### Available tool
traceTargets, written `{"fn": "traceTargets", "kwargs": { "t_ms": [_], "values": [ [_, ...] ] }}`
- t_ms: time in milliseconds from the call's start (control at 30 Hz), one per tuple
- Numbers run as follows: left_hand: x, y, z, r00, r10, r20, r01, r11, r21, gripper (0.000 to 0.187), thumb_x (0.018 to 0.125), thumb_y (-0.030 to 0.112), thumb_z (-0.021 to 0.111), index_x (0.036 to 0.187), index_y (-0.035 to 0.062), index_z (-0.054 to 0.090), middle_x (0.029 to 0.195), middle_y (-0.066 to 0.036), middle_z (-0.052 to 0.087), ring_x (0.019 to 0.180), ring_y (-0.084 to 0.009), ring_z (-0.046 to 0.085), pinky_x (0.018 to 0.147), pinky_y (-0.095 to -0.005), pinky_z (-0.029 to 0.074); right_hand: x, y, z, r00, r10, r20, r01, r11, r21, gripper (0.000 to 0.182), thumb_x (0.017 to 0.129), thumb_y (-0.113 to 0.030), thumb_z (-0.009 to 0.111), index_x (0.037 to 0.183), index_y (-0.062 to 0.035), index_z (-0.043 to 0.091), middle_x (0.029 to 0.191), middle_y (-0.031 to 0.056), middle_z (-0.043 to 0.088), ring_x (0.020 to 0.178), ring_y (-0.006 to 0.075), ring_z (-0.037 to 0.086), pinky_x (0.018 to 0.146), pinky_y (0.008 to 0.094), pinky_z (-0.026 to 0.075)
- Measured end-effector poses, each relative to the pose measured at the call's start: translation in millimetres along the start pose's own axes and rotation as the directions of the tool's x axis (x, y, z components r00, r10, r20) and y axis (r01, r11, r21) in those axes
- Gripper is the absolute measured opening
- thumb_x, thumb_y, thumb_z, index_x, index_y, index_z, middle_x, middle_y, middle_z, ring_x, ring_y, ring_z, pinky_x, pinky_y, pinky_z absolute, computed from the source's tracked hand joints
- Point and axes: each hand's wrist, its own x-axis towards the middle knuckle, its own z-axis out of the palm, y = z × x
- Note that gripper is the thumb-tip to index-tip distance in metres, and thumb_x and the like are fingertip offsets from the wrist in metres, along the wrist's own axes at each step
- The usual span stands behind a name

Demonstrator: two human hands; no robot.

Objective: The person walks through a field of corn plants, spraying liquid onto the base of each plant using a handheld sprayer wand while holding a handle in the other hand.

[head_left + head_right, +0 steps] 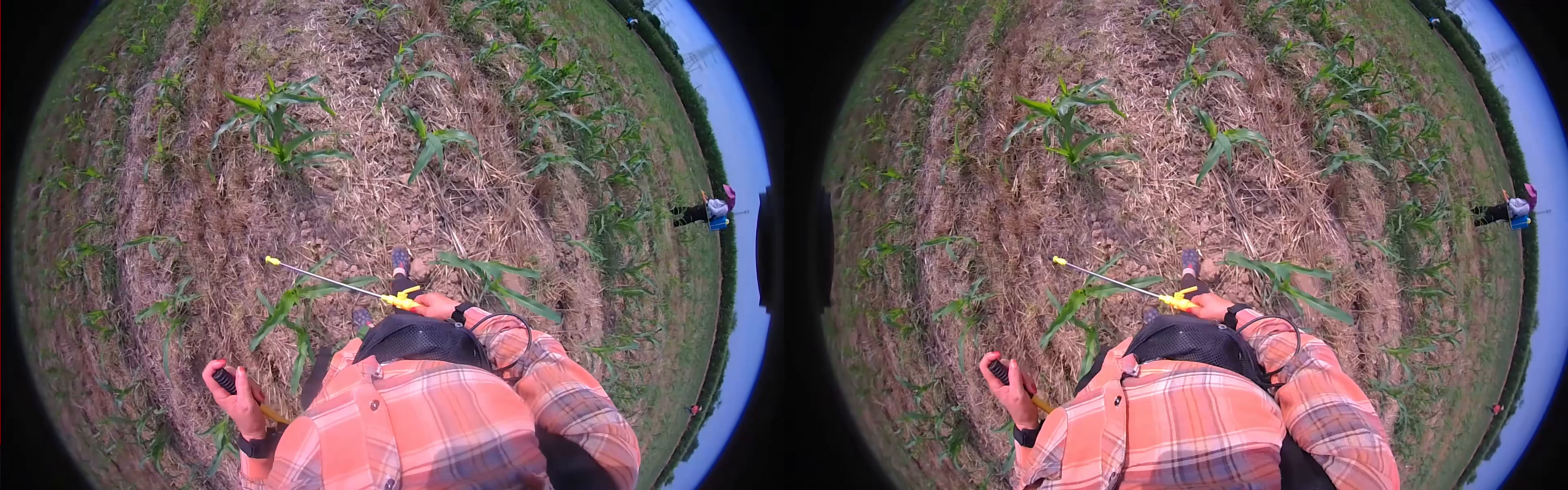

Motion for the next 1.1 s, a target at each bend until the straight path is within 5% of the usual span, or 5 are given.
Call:
{"fn": "traceTargets", "kwargs": {
  "t_ms": [300,400,700,900,1100],
  "values": [
    [83,-89,73,0.998,0.053,-0.043,-0.036,0.941,0.337,0.017,0.075,0.005,0.049,0.09,0.0096,0.044,0.06,0.001,0.039,0.044,-0.0071,0.034,0.04,-0.0219,0.03,46,68,-40,0.917,0.302,-0.261,-0.297,0.953,0.062,0.03,0.075,-0.03,0.047,0.073,-0.002,0.055,0.058,0.0073,0.055,0.045,0.0187,0.052,0.041,0.0316,0.039],
    [97,-69,99,0.992,-0.104,-0.07,0.122,0.934,0.336,0.017,0.074,0.006,0.049,0.091,0.0092,0.044,0.059,0.001,0.038,0.047,-0.0073,0.034,0.042,-0.0222,0.03,55,118,-57,0.772,0.503,-0.388,-0.446,0.864,0.234,0.031,0.074,-0.03,0.047,0.07,-0.0016,0.056,0.055,0.0067,0.054,0.044,0.0197,0.052,0.042,0.0316,0.039],
    [138,-35,163,0.998,0.046,0.033,-0.054,0.947,0.317,0.018,0.077,0.004,0.047,0.093,0.0094,0.041,0.055,0.003,0.037,0.035,-0.0041,0.032,0.032,-0.0195,0.025,46,227,-148,0.259,0.645,-0.719,-0.522,0.72,0.457,0.03,0.072,-0.026,0.048,0.076,0.0017,0.057,0.067,0.0163,0.058,0.066,0.0272,0.058,0.058,0.037,0.045],
    [110,76,170,0.984,0.161,-0.077,-0.131,0.944,0.304,0.018,0.08,0.006,0.043,0.097,0.0102,0.036,0.052,0.003,0.035,0.034,-0.0032,0.03,0.03,-0.0167,0.025,68,296,-169,0.363,0.684,-0.632,-0.536,0.708,0.459,0.03,0.073,-0.027,0.048,0.065,0.0006,0.055,0.056,0.0126,0.056,0.046,0.022,0.056,0.043,0.0336,0.044],
    [173,-36,221,0.995,0.103,-0.002,-0.09,0.876,0.474,0.016,0.075,0.004,0.049,0.089,0.0075,0.044,0.06,0.003,0.036,0.049,-0.0061,0.032,0.044,-0.0217,0.028,101,213,-189,0.541,0.493,-0.681,-0.549,0.821,0.158,0.033,0.074,-0.029,0.045,0.077,0.0011,0.057,0.065,0.0173,0.057,0.062,0.0284,0.058,0.055,0.0367,0.046]
  ]
}}
